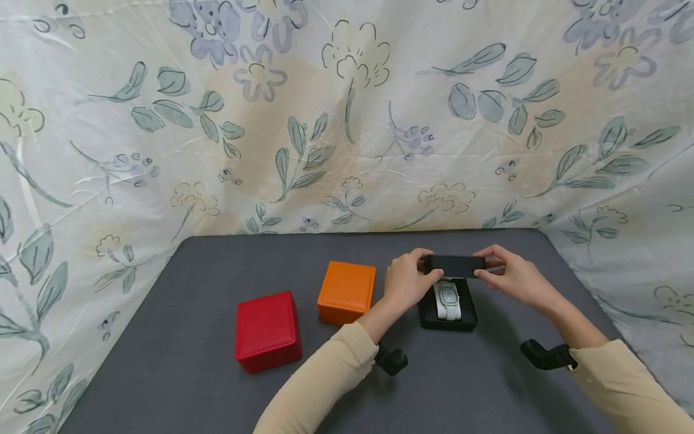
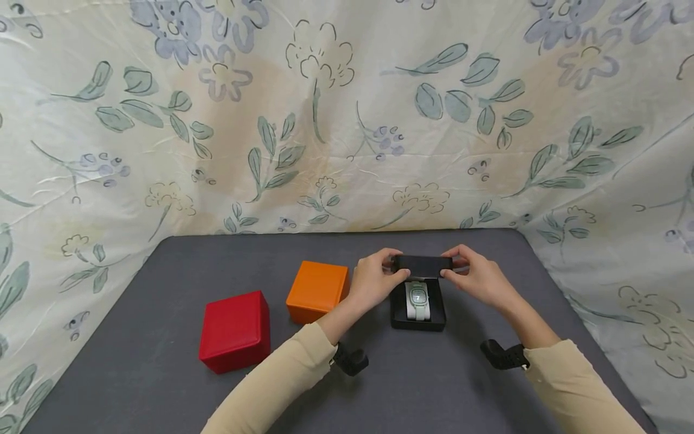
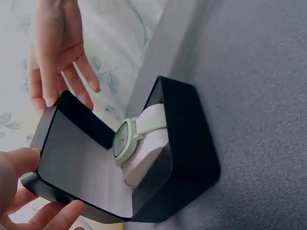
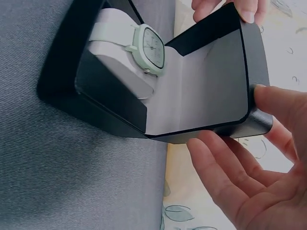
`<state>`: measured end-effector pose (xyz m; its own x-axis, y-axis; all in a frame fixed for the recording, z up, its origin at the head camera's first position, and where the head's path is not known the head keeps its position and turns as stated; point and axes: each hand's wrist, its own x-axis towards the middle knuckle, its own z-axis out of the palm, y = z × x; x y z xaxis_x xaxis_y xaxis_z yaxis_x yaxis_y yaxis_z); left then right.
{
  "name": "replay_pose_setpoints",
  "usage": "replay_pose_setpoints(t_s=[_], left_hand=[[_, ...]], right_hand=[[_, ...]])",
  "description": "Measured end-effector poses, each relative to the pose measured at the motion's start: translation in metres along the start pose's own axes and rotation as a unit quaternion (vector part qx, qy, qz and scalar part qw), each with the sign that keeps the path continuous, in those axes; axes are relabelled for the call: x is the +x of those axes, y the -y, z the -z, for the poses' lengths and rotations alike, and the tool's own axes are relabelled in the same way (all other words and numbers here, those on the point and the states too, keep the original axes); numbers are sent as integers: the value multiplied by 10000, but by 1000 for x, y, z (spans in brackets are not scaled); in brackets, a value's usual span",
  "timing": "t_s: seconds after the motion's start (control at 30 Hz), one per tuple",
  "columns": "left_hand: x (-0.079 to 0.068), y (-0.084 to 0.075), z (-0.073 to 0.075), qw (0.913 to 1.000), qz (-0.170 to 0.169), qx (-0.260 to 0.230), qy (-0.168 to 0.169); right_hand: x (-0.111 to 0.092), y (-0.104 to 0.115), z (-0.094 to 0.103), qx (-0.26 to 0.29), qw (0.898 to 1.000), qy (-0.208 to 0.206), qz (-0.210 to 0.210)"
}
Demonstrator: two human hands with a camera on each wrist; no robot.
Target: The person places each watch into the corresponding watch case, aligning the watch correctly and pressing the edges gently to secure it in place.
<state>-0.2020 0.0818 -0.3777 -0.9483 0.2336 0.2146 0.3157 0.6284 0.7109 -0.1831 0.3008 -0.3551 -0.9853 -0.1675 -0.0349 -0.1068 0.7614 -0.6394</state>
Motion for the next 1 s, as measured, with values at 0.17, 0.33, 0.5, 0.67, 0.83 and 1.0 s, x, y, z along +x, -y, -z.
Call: replay_pose_setpoints(t_s=[0.17, 0.33, 0.5, 0.67, 0.83, 1.0], left_hand=[[-7, 2, -2, 9999, -71, -8, -100], [-11, 4, -4, 9996, -135, 119, -198], [-18, 5, -7, 9995, -124, 186, -209], [-27, 6, -12, 9993, -152, 115, -318], [-35, 9, -18, 9987, -223, 114, -449], [-42, 13, -24, 9979, -320, 70, -564]], right_hand=[[-5, -1, -5, -101, 9997, -176, 134], [-10, -3, -11, -427, 9977, -420, 310], [-15, -6, -17, -498, 9961, -616, 392], [-22, -11, -26, -368, 9957, -705, 479], [-27, -16, -36, -301, 9947, -838, 517], [-32, -20, -45, -286, 9929, -998, 584]])
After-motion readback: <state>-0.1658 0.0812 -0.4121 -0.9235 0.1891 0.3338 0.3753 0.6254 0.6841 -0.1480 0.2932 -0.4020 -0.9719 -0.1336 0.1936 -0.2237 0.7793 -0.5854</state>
